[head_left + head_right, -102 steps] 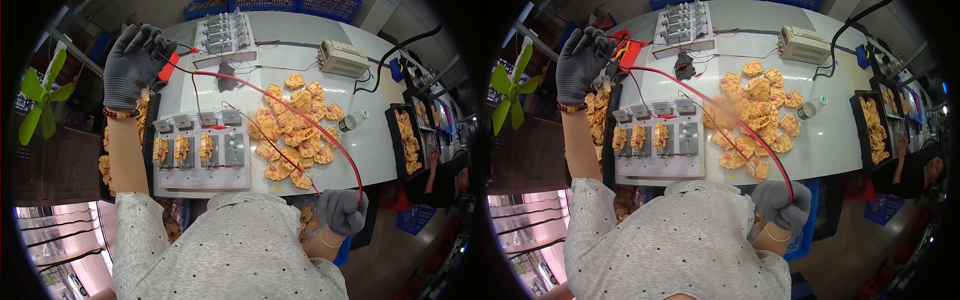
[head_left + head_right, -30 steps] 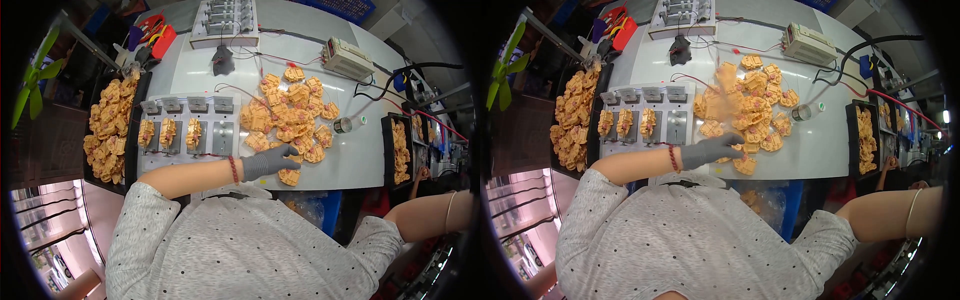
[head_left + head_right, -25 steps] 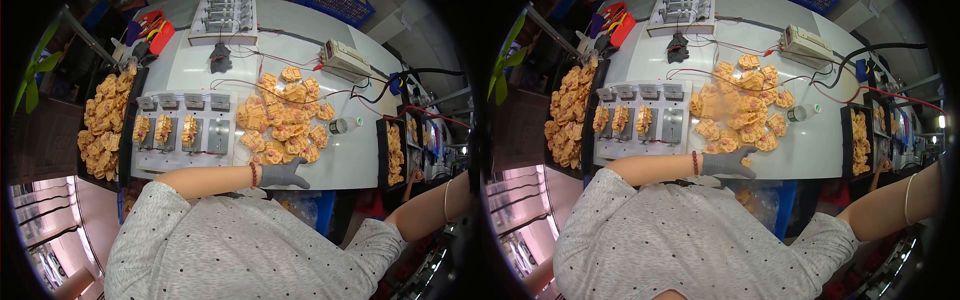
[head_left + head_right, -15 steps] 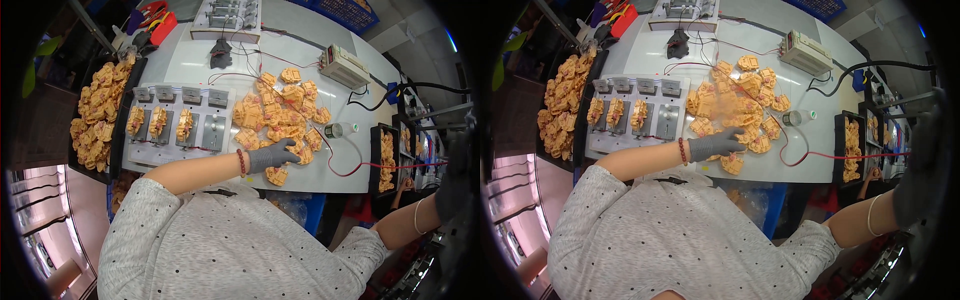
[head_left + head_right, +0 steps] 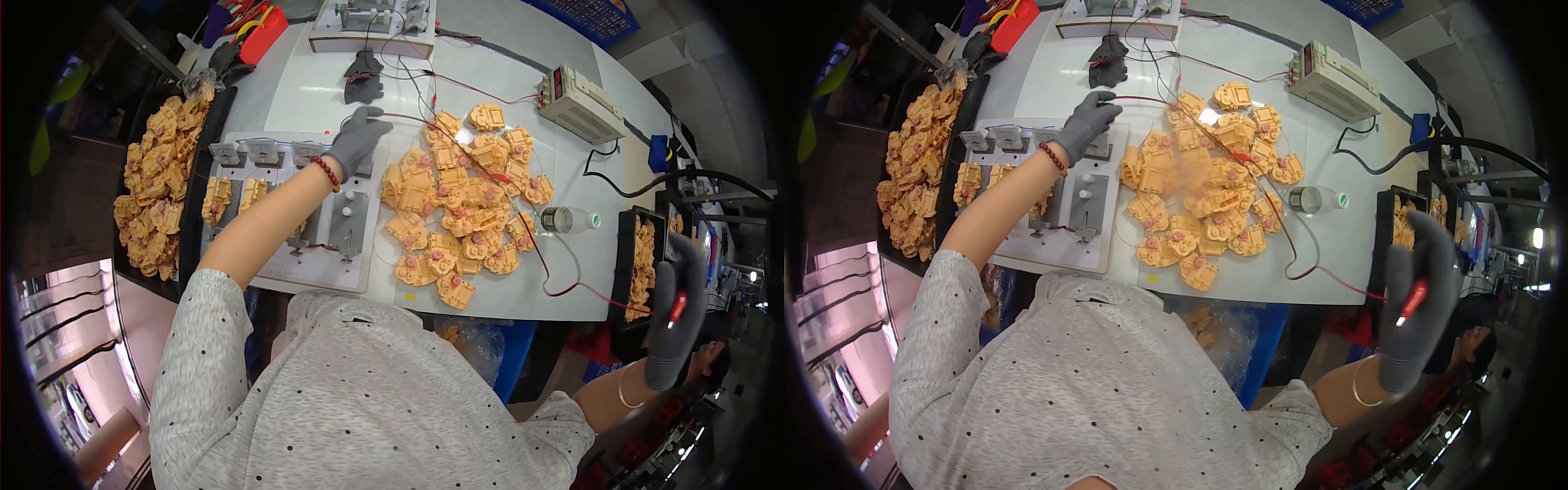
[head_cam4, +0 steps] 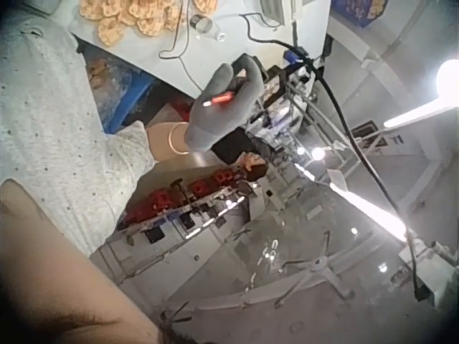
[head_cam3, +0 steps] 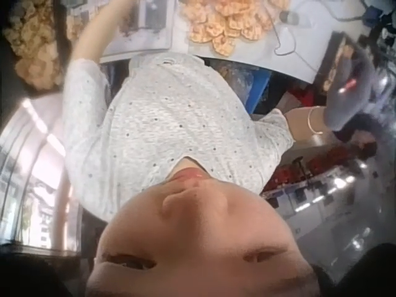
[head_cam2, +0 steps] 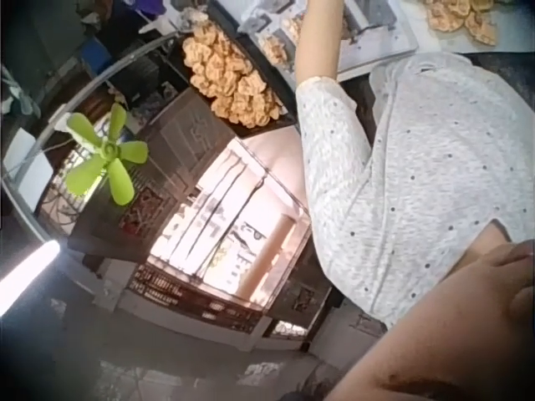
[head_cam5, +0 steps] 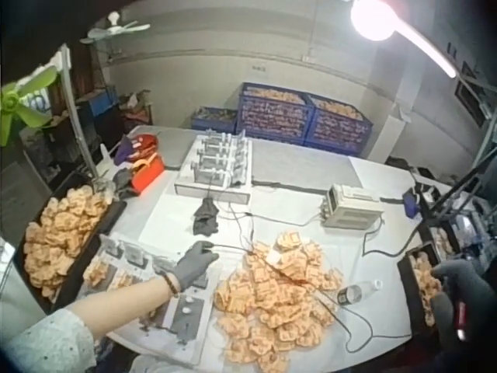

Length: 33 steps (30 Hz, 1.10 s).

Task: The person tests electronic components by connecting them to a power supply and a test jig with cables and test probes.

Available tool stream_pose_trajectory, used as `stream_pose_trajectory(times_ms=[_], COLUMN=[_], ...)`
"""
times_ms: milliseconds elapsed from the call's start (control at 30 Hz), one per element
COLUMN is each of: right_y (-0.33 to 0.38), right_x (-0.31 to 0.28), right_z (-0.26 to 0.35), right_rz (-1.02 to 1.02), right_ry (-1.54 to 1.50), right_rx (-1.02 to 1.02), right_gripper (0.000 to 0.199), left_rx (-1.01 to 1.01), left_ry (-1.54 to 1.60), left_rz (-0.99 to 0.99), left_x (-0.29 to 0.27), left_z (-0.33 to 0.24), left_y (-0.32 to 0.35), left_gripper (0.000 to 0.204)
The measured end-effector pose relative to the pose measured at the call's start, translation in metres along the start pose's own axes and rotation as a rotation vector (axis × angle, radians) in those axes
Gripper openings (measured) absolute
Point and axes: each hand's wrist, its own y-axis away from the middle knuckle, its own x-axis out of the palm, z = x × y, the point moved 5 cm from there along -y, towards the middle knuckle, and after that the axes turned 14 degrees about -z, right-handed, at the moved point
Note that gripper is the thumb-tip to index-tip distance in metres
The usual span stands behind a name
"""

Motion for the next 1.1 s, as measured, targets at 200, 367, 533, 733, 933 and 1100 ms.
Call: stream_pose_trajectory(times_ms=[200, 367, 533, 733, 933, 1100], right_y=[0.01, 0.017, -0.011, -0.074, -0.137, -0.148], right_x=[0.138, 0.208, 0.259, 0.334, 0.443, 0.494], right_z=[-0.027, -0.068, -0.084, -0.093, -0.075, -0.077], right_rz=[0.253, 0.255, 0.249, 0.311, 0.308, 0.747], right_ry=[-0.308, -0.45, -0.453, -0.391, -0.318, -0.629], right_rx=[0.171, 0.432, 0.493, 0.392, -0.153, 0.016], right_gripper=[0.014, 0.016, 0.018, 0.015, 0.018, 0.019], left_rx=[0.576, 0.565, 0.34, 0.365, 0.421, 0.268], left_ry=[-0.279, -0.648, -1.23, -0.982, -0.338, -0.065], left_rz=[-0.344, -0.13, 0.269, 0.301, 0.629, 0.684], left_x=[0.031, 0.105, 0.144, 0.125, 0.116, 0.078], left_z=[-0.017, -0.04, -0.03, -0.008, -0.049, -0.064], left_y=[-0.08, -0.11, -0.12, -0.164, -0.14, -0.145], left_gripper=[0.04, 0.036, 0.044, 0.037, 0.028, 0.02])
